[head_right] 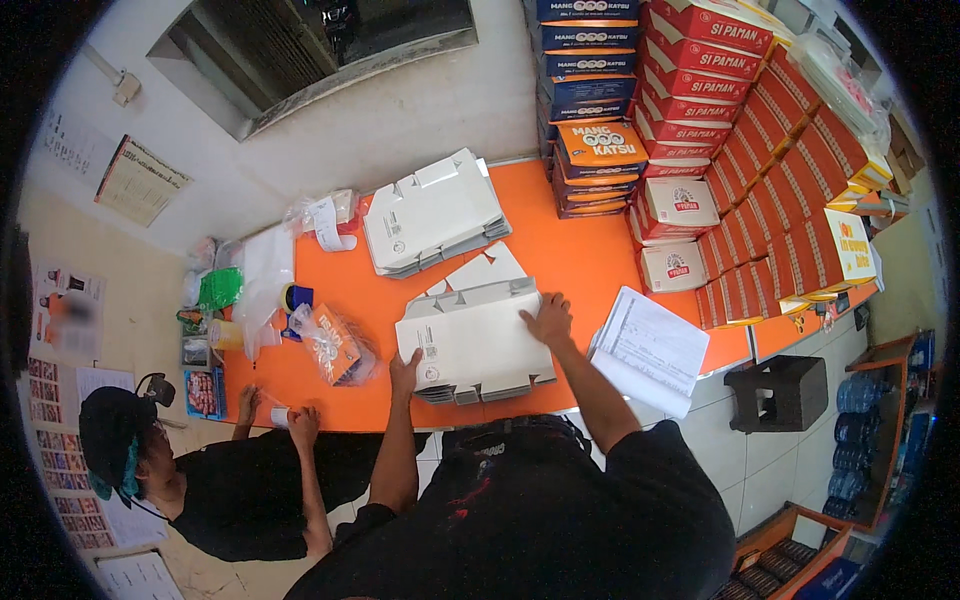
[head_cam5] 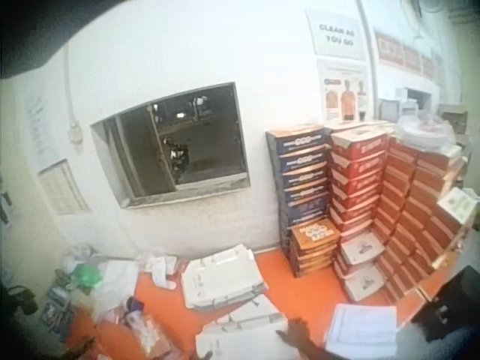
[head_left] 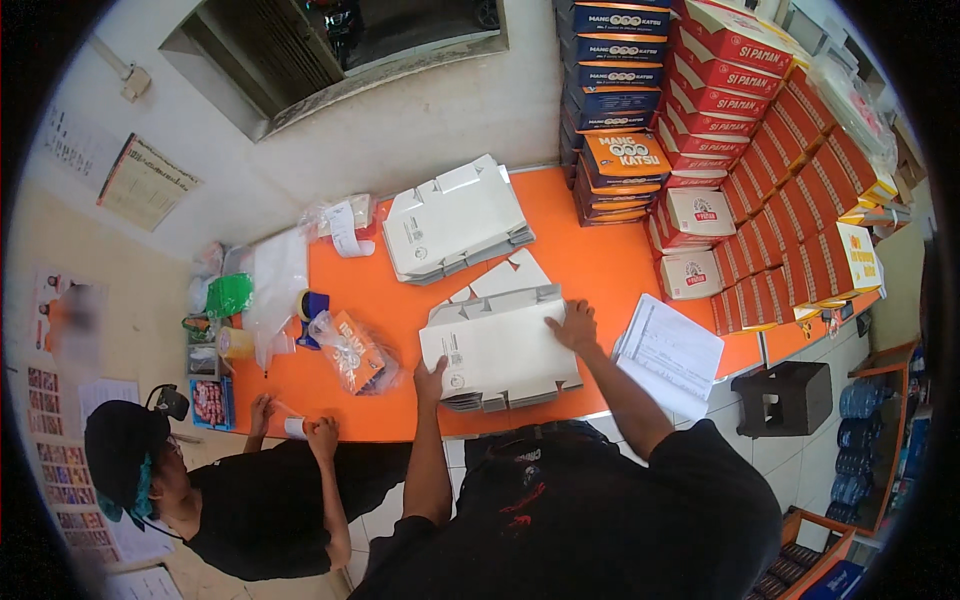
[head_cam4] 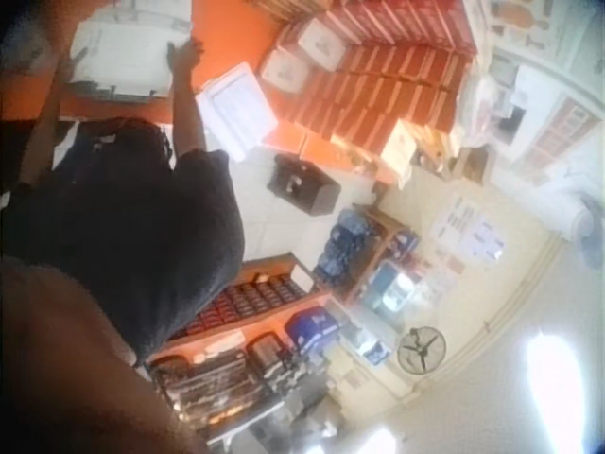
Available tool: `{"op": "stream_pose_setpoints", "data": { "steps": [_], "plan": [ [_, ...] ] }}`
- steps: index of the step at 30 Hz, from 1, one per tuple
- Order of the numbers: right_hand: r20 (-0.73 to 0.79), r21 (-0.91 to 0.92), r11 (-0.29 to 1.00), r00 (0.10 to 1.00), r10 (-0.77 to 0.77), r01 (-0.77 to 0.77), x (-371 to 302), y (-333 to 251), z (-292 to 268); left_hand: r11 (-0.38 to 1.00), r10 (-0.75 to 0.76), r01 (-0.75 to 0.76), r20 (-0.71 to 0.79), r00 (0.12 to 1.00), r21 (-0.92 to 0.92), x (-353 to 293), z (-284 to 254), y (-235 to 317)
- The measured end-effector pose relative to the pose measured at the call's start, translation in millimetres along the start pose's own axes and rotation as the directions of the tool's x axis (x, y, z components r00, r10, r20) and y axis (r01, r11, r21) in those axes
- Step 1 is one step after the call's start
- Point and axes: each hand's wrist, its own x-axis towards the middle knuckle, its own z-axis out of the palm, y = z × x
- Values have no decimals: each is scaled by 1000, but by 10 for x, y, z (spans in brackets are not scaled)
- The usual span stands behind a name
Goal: The person folds flat cardboard sheets along their creases and tucks in the flaps by hand to assemble food packaging boxes on a table.
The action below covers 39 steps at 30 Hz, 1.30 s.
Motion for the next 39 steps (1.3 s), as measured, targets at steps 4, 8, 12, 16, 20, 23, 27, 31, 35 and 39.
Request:
{"op": "stream_pose_setpoints", "data": {
  "steps": [4, 8, 12, 16, 20, 23, 27, 31, 35, 39],
  "plan": [
    [90, 45, 986, 984, 155, -160, -445, 172, 166, 982, -35, 24, 57, 998, 186, -110, -80, 1],
    [286, 94, 996, 958, -22, -5, -619, 360, 28, 978, 56, -92, 192, 980, 185, 68, -234, 299],
    [-205, 198, 949, 957, -203, 244, -667, -548, -1155, 944, 147, -238, 355, 923, 229, 480, -150, 1644],
    [-540, 54, 681, 595, -595, 730, -542, -1618, -2083, 841, 244, -444, 515, 822, 311, 928, -108, 2736],
    [-384, -259, 473, 360, -850, 842, -185, -2221, -2207, 733, 126, -623, 846, 518, 273, 1222, 313, 3362],
    [167, -215, 652, 685, -709, 727, 214, -2360, -1704, 825, 94, -558, 952, 290, 89, 1596, 289, 2964],
    [377, -235, 701, 728, -573, 673, 735, -1830, -971, 812, 61, -560, 931, 359, 163, 1656, 618, 2124],
    [435, -47, 756, 695, -573, 653, 967, -1293, -480, 781, -32, -492, 811, 585, 385, 1535, 934, 1224],
    [503, -87, 739, 670, -546, 668, 987, -1342, -40, 791, 162, -480, 627, 762, 379, 1496, 947, 97],
    [524, 119, 743, 593, -611, 659, 1398, -728, 323, 782, -71, -416, 731, 679, 463, 1579, 1081, 496]
  ]
}}
